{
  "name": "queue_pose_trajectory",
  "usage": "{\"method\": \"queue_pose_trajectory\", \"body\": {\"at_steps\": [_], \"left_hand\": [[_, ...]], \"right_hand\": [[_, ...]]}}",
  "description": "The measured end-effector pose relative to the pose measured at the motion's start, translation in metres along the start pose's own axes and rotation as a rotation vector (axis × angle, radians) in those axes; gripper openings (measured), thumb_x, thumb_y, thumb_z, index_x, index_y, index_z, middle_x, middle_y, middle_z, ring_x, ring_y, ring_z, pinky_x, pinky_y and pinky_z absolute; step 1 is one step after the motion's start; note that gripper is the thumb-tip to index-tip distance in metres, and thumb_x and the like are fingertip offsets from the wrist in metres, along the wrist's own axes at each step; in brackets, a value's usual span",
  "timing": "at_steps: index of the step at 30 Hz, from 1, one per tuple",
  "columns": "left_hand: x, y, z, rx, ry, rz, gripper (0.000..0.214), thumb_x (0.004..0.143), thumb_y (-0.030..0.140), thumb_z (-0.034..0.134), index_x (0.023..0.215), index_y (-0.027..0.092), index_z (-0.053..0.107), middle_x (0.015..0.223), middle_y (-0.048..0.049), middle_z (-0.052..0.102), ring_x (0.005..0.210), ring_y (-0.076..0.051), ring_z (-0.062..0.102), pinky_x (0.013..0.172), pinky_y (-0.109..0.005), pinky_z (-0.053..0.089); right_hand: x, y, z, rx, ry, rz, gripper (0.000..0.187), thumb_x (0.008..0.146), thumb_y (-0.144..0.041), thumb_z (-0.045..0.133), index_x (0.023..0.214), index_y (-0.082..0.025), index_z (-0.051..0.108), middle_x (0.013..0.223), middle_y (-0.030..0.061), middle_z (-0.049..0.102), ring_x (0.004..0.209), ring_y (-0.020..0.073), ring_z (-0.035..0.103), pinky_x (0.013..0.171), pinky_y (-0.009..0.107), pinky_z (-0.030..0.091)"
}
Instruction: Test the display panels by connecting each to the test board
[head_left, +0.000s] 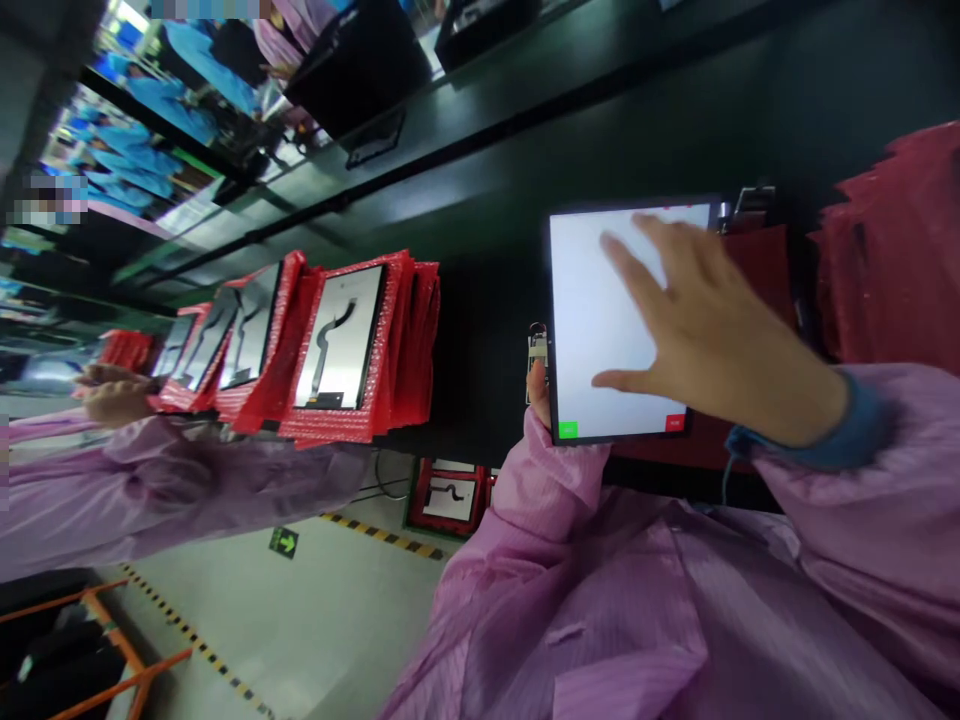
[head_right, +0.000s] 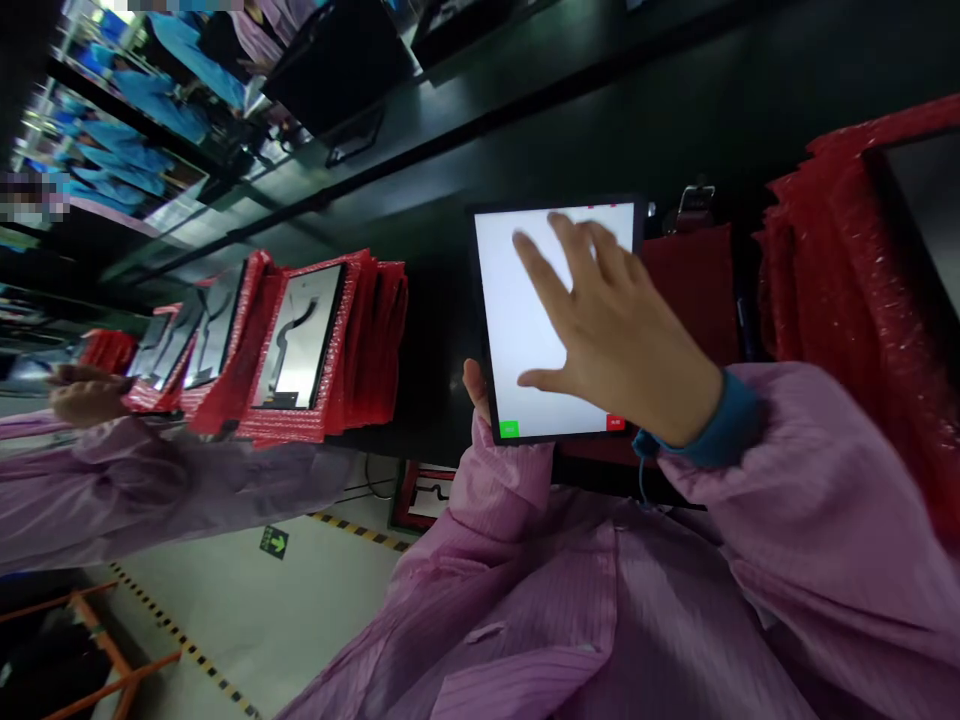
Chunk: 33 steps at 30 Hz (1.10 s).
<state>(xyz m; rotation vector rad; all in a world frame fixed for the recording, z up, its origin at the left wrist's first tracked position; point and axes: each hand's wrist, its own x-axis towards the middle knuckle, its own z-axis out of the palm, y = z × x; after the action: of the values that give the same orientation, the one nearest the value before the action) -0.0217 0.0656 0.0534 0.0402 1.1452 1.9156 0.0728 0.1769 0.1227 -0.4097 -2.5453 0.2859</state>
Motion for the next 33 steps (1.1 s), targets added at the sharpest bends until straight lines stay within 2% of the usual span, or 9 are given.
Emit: {"method": "queue_pose_trajectory", "body": {"at_steps": [3,8,11,15,18,22,26,30,33], "left_hand": [[0.0,-0.003,0.002,-0.12,-0.046,0.054,0.052,0.083,0.063,0.044,0.105,0.023,0.071,0.122,-0.0107,0.073,0.133,-0.032,0.058,0.112,-0.046,0.049],[0.004,-0.011,-0.001,-0.111,0.006,0.081,0.039,0.08,0.056,0.051,0.093,0.024,0.07,0.108,-0.0069,0.077,0.13,-0.027,0.06,0.111,-0.039,0.048],[0.007,-0.009,-0.003,-0.139,-0.092,0.04,0.038,0.079,0.053,0.052,0.088,0.022,0.071,0.1,-0.0081,0.078,0.118,-0.029,0.068,0.102,-0.038,0.055],[0.009,0.009,-0.003,-0.074,-0.11,-0.02,0.026,0.077,0.044,0.056,0.079,0.023,0.071,0.083,-0.0075,0.077,0.085,-0.028,0.075,0.08,-0.039,0.062],[0.004,0.027,0.002,0.02,-0.074,-0.1,0.022,0.078,0.041,0.059,0.082,0.024,0.072,0.079,-0.0061,0.076,0.076,-0.025,0.073,0.074,-0.036,0.062],[-0.007,0.035,0.021,0.224,-0.066,-0.212,0.022,0.078,0.036,0.064,0.094,0.023,0.073,0.084,-0.0058,0.077,0.092,-0.028,0.075,0.086,-0.039,0.062],[-0.011,0.015,0.042,0.264,-0.264,-0.063,0.035,0.081,0.031,0.067,0.115,0.028,0.069,0.113,-0.0037,0.077,0.128,-0.029,0.063,0.109,-0.043,0.052],[-0.008,0.0,0.045,0.366,-0.524,0.11,0.045,0.086,0.037,0.069,0.131,0.033,0.062,0.146,0.0031,0.06,0.148,-0.025,0.043,0.121,-0.044,0.04],[-0.007,0.005,0.026,0.571,-0.527,0.5,0.035,0.1,0.042,0.048,0.128,0.028,0.064,0.146,-0.0016,0.059,0.144,-0.023,0.047,0.12,-0.045,0.039]], "right_hand": [[-0.013,-0.002,0.023,-0.036,-0.006,-0.032,0.089,0.078,-0.053,0.079,0.149,-0.013,0.043,0.155,0.0251,0.041,0.137,0.0486,0.043,0.105,0.069,0.044],[-0.028,0.002,0.041,-0.051,0.055,-0.113,0.026,0.096,-0.017,0.055,0.12,-0.016,0.065,0.123,0.0132,0.068,0.11,0.0285,0.063,0.091,0.047,0.057],[-0.034,0.014,0.045,0.091,0.284,-0.101,0.027,0.097,-0.011,0.048,0.115,-0.019,0.066,0.109,0.0082,0.072,0.1,0.0219,0.065,0.09,0.041,0.057],[-0.04,0.039,0.041,0.22,0.544,0.197,0.024,0.097,-0.019,0.048,0.111,-0.024,0.067,0.101,0.0071,0.07,0.095,0.022,0.065,0.084,0.042,0.057],[-0.041,0.053,0.039,0.246,0.524,0.315,0.029,0.097,-0.026,0.046,0.119,-0.025,0.066,0.107,0.0082,0.068,0.099,0.0244,0.063,0.086,0.046,0.057],[-0.042,0.055,0.041,0.228,0.412,0.26,0.043,0.102,-0.038,0.035,0.14,-0.03,0.054,0.138,0.0083,0.055,0.127,0.028,0.051,0.108,0.056,0.044],[-0.045,0.051,0.041,0.248,0.355,0.155,0.054,0.104,-0.053,0.022,0.152,-0.038,0.041,0.162,0.0023,0.027,0.14,0.0309,0.034,0.114,0.059,0.034],[-0.046,0.053,0.035,0.281,0.352,0.041,0.057,0.102,-0.062,0.017,0.143,-0.041,0.051,0.166,-0.0056,0.017,0.147,0.0333,0.026,0.119,0.061,0.025],[-0.047,0.054,0.032,0.276,0.415,0.077,0.06,0.102,-0.064,0.016,0.133,-0.038,0.061,0.163,-0.005,0.025,0.145,0.033,0.031,0.117,0.059,0.03]]}}
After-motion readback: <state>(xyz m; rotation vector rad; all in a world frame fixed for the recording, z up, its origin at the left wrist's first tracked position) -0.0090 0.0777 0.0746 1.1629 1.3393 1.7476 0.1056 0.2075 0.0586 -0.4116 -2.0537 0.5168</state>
